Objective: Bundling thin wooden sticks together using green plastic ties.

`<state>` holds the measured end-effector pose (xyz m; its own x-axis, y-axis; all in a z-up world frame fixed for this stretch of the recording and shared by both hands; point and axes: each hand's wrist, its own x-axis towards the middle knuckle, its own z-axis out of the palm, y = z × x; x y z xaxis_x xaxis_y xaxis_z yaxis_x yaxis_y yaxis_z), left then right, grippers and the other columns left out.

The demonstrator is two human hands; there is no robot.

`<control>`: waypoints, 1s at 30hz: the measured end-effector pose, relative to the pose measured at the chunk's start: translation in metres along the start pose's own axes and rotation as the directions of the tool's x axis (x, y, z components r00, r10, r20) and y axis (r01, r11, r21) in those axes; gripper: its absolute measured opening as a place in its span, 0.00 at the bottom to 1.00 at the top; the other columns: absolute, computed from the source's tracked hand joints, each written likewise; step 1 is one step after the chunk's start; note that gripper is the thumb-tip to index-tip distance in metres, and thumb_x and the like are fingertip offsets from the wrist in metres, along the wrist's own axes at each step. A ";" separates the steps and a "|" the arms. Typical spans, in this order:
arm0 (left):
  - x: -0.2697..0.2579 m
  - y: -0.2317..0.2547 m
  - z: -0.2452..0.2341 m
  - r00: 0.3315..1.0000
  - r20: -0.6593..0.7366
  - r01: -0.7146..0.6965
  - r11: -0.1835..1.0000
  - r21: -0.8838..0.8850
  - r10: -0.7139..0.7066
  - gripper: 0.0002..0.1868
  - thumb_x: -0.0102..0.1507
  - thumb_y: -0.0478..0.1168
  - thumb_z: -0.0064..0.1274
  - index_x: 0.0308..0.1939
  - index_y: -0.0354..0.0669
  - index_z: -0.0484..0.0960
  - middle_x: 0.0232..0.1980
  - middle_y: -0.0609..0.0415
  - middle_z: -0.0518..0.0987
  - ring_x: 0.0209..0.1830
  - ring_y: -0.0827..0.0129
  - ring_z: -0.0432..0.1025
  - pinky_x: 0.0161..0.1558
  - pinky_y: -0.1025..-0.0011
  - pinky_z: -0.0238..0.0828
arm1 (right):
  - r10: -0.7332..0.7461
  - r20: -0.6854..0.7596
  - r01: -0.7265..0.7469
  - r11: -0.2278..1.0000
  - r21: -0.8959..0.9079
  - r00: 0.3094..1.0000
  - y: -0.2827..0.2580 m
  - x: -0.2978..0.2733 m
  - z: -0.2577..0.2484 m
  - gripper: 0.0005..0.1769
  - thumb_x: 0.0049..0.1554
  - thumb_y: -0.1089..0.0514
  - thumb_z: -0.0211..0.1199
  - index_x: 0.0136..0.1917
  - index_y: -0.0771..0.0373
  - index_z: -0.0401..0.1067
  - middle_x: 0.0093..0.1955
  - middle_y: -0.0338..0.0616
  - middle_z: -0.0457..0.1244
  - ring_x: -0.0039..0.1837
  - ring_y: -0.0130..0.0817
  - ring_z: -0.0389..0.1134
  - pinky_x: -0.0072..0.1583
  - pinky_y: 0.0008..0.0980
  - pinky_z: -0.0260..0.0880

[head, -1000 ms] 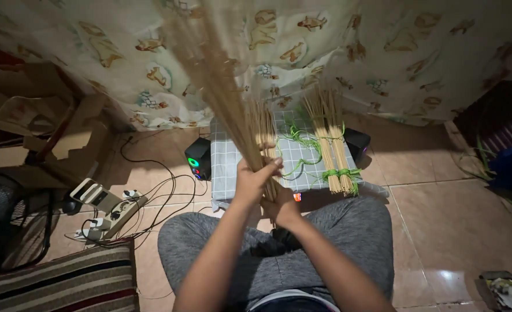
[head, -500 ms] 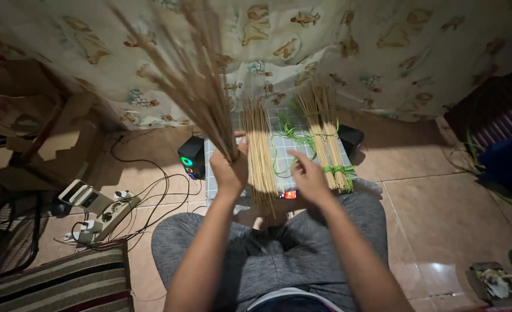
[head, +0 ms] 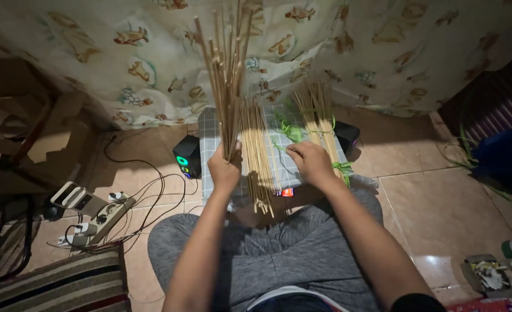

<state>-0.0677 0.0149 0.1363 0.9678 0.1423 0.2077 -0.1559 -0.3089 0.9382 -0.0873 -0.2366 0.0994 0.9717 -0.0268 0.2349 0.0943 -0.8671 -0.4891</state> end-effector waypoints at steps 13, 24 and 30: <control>-0.001 0.032 0.021 0.814 0.576 0.287 0.912 -0.294 -0.071 0.07 0.58 0.32 0.59 0.25 0.37 0.79 0.16 0.52 0.71 0.15 0.70 0.70 0.21 0.73 0.72 | -0.384 -0.129 0.403 0.838 0.368 0.914 -0.066 0.010 -0.067 0.04 0.60 0.61 0.64 0.48 0.58 0.79 0.40 0.46 0.69 0.47 0.48 0.72 0.52 0.45 0.71; 0.041 0.026 -0.020 0.890 0.446 0.298 0.857 -0.420 -0.091 0.15 0.64 0.38 0.61 0.46 0.27 0.79 0.33 0.42 0.78 0.31 0.61 0.78 0.22 0.72 0.80 | -0.212 -0.372 0.246 0.968 0.046 0.904 -0.010 0.016 -0.161 0.06 0.68 0.59 0.64 0.57 0.53 0.80 0.46 0.40 0.68 0.52 0.41 0.71 0.59 0.38 0.68; 0.037 0.039 -0.049 0.861 0.499 0.310 0.879 -0.362 -0.098 0.14 0.65 0.42 0.58 0.29 0.37 0.74 0.22 0.53 0.73 0.18 0.69 0.66 0.24 0.71 0.67 | -0.255 -0.596 0.211 0.967 -0.145 0.762 0.030 -0.034 -0.224 0.10 0.67 0.81 0.64 0.62 0.80 0.78 0.50 0.61 0.68 0.41 0.39 0.62 0.42 0.32 0.62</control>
<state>-0.0472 0.0540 0.1943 0.9471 -0.3168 -0.0513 0.0915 0.1135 0.9893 -0.1661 -0.3728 0.2646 0.5867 -0.0957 0.8041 0.2645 -0.9159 -0.3019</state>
